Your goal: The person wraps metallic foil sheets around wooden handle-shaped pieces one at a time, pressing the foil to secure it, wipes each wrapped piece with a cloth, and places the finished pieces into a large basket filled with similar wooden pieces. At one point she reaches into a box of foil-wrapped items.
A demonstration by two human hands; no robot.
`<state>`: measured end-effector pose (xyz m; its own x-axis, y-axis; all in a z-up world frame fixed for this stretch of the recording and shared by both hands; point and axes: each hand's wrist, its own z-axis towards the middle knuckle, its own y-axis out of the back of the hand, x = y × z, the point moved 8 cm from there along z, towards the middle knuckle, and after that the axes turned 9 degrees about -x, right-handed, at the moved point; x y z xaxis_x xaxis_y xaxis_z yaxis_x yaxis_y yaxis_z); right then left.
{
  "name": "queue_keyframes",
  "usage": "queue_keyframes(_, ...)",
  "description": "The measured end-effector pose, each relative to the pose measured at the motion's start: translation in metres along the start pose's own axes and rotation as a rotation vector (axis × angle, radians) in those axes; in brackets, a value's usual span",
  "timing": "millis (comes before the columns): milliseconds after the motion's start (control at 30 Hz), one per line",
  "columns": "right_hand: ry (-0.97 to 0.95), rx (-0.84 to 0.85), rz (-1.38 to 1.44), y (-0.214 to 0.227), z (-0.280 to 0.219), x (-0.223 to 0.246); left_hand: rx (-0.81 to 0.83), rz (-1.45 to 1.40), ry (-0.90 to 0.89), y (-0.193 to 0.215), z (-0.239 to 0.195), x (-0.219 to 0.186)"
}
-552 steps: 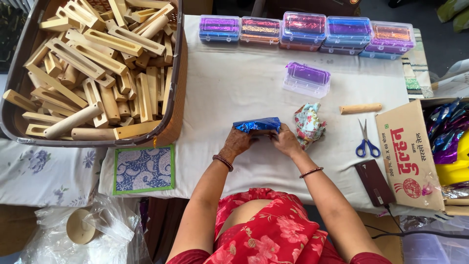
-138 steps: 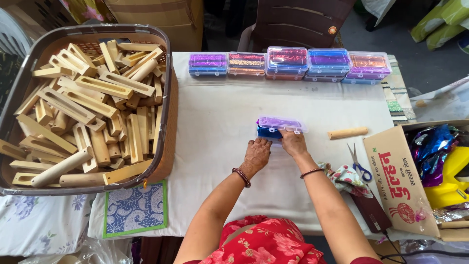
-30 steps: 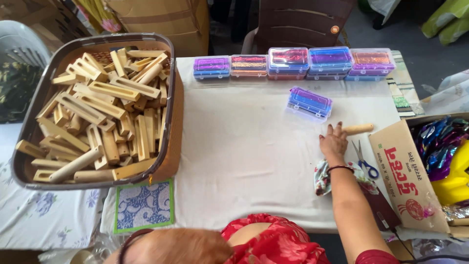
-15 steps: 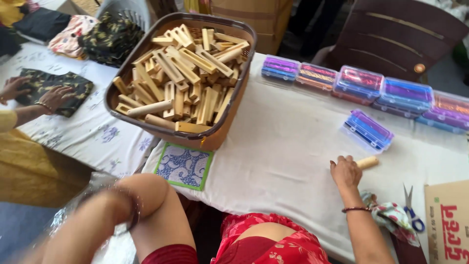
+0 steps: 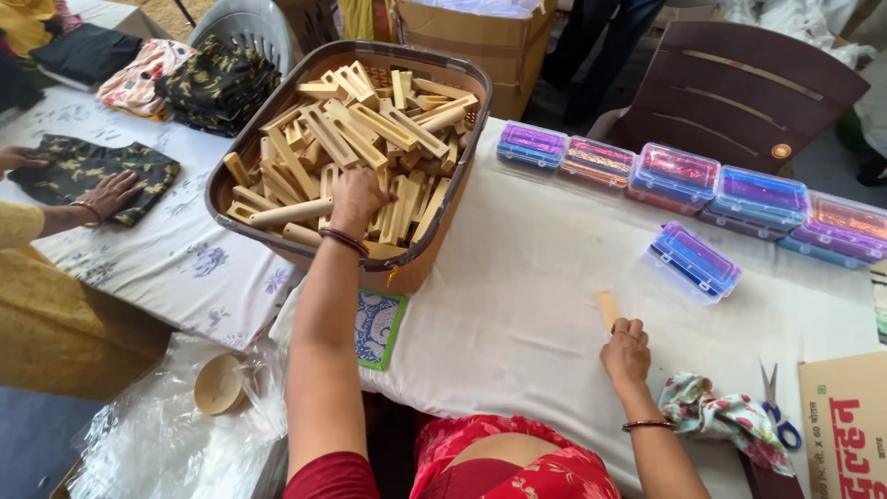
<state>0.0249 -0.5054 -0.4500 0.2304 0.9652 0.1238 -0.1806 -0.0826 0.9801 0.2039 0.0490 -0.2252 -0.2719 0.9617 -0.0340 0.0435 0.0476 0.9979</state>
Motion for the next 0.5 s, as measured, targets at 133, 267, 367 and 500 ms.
queue_keyframes(133, -0.013, 0.033, 0.033, 0.006, -0.005, 0.001, 0.008, 0.103, 0.03, -0.047, 0.024, -0.003)
queue_keyframes(267, -0.036, 0.049, 0.052, 0.004, -0.006, -0.003, -0.191, 0.113, 0.014, -0.08, 0.055, 0.003)
queue_keyframes(367, -0.028, 0.015, 0.052, -0.003, -0.006, -0.009, -0.246, -0.007, 0.061, -0.023, 0.021, -0.008)
queue_keyframes(500, -0.011, 0.024, 0.064, 0.005, -0.004, -0.003, -0.728, -0.384, -0.05, 0.081, -0.051, -0.044)
